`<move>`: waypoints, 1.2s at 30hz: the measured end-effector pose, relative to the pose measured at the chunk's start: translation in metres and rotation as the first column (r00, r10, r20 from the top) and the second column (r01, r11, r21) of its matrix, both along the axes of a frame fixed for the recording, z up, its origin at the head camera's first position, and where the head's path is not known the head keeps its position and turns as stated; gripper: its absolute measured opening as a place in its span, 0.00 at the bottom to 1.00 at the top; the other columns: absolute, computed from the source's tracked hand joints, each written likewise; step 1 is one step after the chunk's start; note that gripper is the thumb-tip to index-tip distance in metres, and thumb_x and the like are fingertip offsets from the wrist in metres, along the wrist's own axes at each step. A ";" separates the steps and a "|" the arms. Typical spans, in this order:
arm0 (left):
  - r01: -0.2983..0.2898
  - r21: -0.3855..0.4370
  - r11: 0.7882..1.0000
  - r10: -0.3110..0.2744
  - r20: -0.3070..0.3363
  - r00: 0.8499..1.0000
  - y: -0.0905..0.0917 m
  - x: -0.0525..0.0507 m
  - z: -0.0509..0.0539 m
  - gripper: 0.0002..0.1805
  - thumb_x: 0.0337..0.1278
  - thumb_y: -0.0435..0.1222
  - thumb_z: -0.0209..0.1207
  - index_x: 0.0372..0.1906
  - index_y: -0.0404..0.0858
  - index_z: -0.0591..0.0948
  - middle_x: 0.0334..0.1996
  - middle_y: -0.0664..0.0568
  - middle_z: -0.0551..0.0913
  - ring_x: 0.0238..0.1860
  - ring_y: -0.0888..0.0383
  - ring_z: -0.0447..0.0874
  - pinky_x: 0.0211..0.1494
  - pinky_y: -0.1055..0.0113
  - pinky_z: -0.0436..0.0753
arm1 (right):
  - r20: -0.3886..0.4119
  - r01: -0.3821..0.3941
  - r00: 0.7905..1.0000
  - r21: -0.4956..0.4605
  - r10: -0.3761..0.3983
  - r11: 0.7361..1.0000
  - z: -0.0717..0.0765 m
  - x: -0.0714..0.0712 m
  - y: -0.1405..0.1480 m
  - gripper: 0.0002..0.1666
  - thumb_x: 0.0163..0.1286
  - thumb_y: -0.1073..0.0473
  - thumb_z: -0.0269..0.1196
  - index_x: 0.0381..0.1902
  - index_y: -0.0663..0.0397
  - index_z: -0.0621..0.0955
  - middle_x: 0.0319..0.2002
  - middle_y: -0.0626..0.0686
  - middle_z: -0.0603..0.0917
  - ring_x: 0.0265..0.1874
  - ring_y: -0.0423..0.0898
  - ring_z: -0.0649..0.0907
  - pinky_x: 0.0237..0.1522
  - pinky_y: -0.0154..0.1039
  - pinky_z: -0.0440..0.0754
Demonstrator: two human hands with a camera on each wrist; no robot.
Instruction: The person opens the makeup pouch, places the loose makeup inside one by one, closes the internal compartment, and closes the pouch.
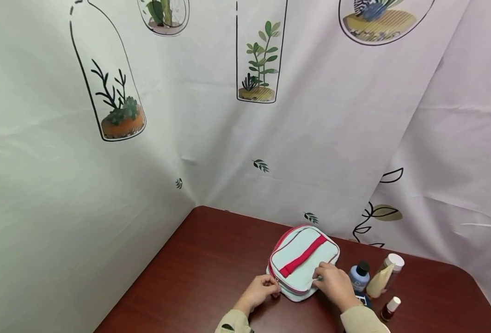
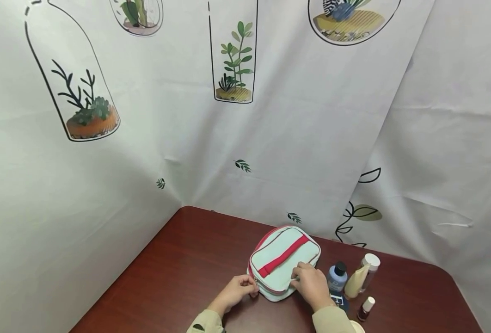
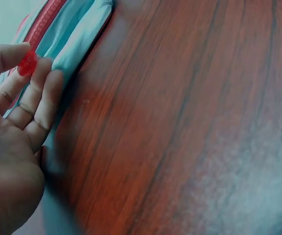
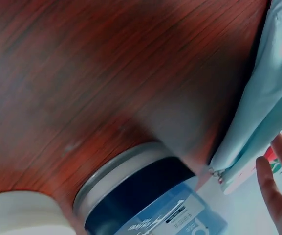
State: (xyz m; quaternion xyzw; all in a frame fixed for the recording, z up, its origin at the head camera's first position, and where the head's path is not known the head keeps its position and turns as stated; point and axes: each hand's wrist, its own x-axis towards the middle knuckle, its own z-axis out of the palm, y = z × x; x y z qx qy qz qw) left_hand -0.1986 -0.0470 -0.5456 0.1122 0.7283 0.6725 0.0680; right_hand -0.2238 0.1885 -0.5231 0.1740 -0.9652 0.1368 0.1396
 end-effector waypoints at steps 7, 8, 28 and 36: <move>-0.159 0.004 0.987 0.159 -0.010 0.987 0.004 -0.008 -0.014 0.06 0.48 0.27 0.61 0.25 0.25 0.78 0.19 0.39 0.80 0.20 0.62 0.73 0.21 0.72 0.71 | -0.004 0.070 0.998 -0.005 -0.070 0.998 0.001 0.000 -0.007 0.15 0.46 0.56 0.73 0.16 0.41 0.74 0.18 0.39 0.66 0.18 0.39 0.73 0.21 0.39 0.69; -0.170 -0.003 0.985 0.170 -0.007 0.985 0.004 -0.010 -0.017 0.07 0.48 0.28 0.62 0.25 0.26 0.79 0.19 0.41 0.80 0.19 0.63 0.73 0.21 0.72 0.71 | -0.006 0.075 0.997 -0.005 -0.075 0.997 0.001 0.000 -0.007 0.15 0.47 0.56 0.72 0.16 0.41 0.74 0.18 0.39 0.66 0.18 0.40 0.73 0.21 0.39 0.69; -0.041 -0.108 0.993 0.039 -0.013 0.999 0.009 0.000 -0.006 0.07 0.51 0.31 0.62 0.29 0.29 0.84 0.21 0.39 0.83 0.20 0.57 0.81 0.16 0.70 0.68 | 0.024 0.097 0.995 -0.021 -0.096 0.995 0.004 0.004 -0.015 0.15 0.50 0.59 0.71 0.17 0.45 0.74 0.19 0.42 0.69 0.22 0.41 0.73 0.23 0.40 0.72; 0.017 -0.061 0.998 -0.018 -0.016 1.000 0.015 0.002 -0.007 0.07 0.51 0.31 0.62 0.29 0.29 0.84 0.21 0.39 0.83 0.21 0.51 0.83 0.17 0.70 0.70 | -0.013 0.090 0.996 -0.048 -0.091 0.995 0.003 0.004 -0.019 0.15 0.48 0.60 0.71 0.16 0.45 0.73 0.19 0.42 0.69 0.22 0.42 0.73 0.22 0.41 0.72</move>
